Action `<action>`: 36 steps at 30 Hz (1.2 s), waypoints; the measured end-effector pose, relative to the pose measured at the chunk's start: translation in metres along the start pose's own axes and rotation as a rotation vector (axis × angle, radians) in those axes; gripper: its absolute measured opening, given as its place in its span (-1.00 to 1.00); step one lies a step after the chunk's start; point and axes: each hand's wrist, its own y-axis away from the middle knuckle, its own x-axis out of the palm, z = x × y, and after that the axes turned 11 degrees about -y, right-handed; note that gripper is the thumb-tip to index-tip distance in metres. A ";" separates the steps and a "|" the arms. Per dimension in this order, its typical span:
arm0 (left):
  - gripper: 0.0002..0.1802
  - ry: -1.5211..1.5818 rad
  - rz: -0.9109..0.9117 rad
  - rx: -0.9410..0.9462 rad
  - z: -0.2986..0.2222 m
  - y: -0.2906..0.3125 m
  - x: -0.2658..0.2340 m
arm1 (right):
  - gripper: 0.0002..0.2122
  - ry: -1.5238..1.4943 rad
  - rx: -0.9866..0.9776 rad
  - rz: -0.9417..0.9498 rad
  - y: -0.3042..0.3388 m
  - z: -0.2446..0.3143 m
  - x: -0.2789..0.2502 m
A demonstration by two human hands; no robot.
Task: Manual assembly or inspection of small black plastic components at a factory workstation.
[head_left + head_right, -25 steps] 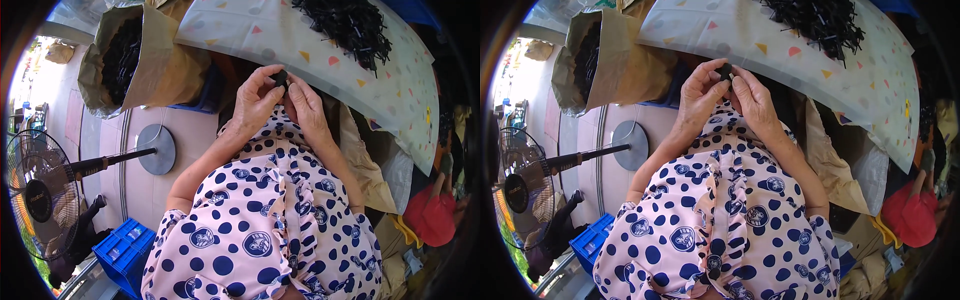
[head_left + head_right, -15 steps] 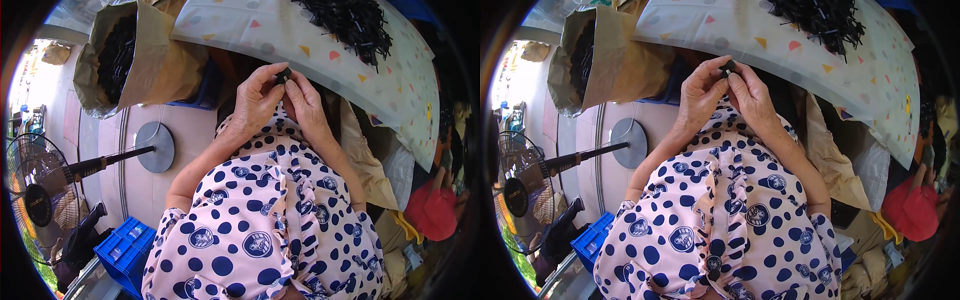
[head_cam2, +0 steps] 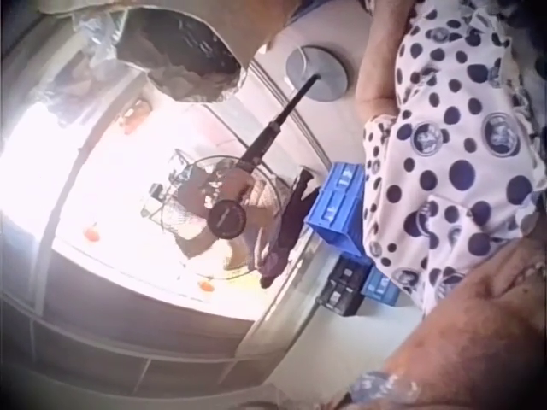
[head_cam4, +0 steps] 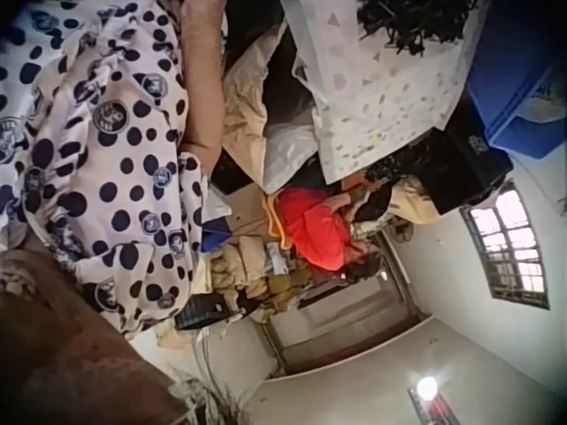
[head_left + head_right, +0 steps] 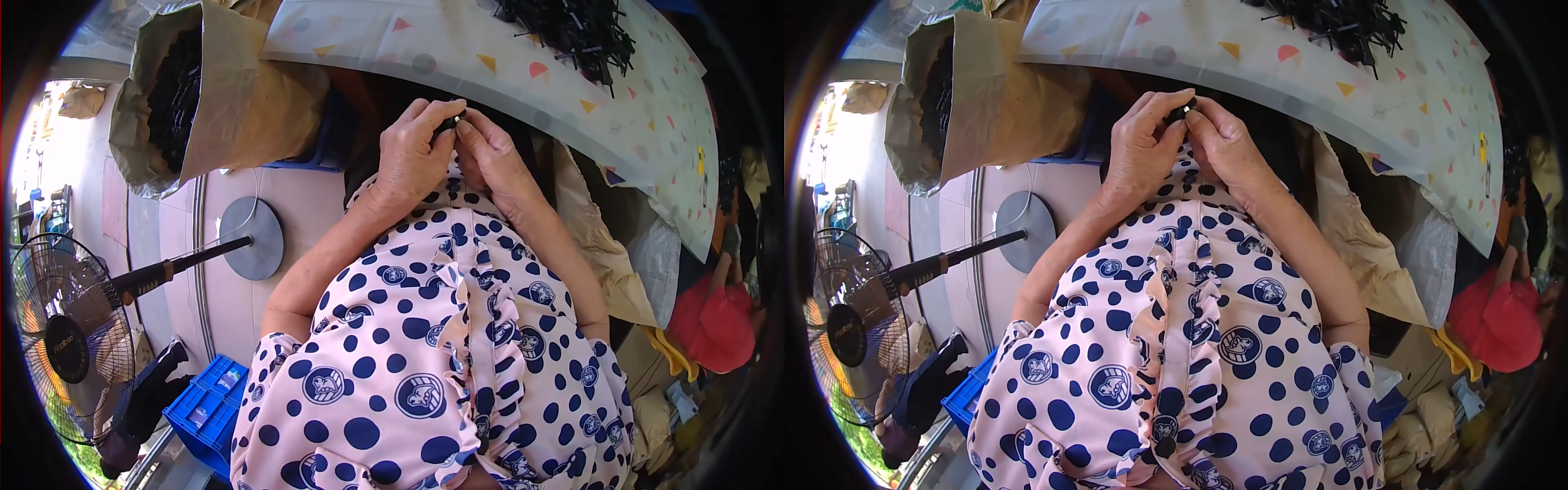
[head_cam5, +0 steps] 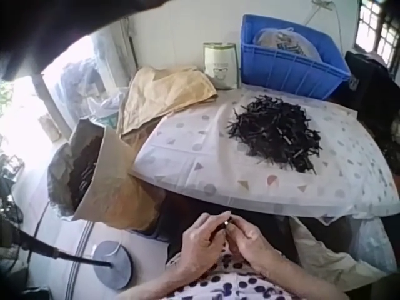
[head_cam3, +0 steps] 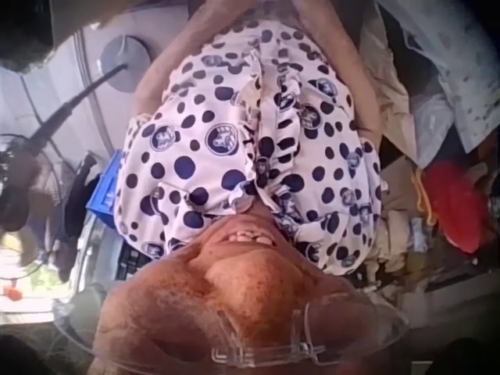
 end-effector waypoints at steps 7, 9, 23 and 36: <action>-0.60 0.302 0.064 -0.095 0.011 -0.007 -0.013 | -0.73 0.273 -0.284 0.113 -0.009 -0.008 -0.010; -0.58 0.702 0.153 -0.286 -0.001 -0.008 -0.029 | -0.75 0.244 -0.274 0.123 -0.004 -0.003 -0.006; -0.61 1.125 0.248 -0.486 0.003 -0.005 -0.030 | -0.84 -0.162 -0.255 0.268 -0.011 -0.006 -0.019; -0.62 0.782 0.400 -0.438 -0.009 0.002 -0.016 | -0.87 -0.234 -0.098 0.244 -0.015 -0.009 -0.034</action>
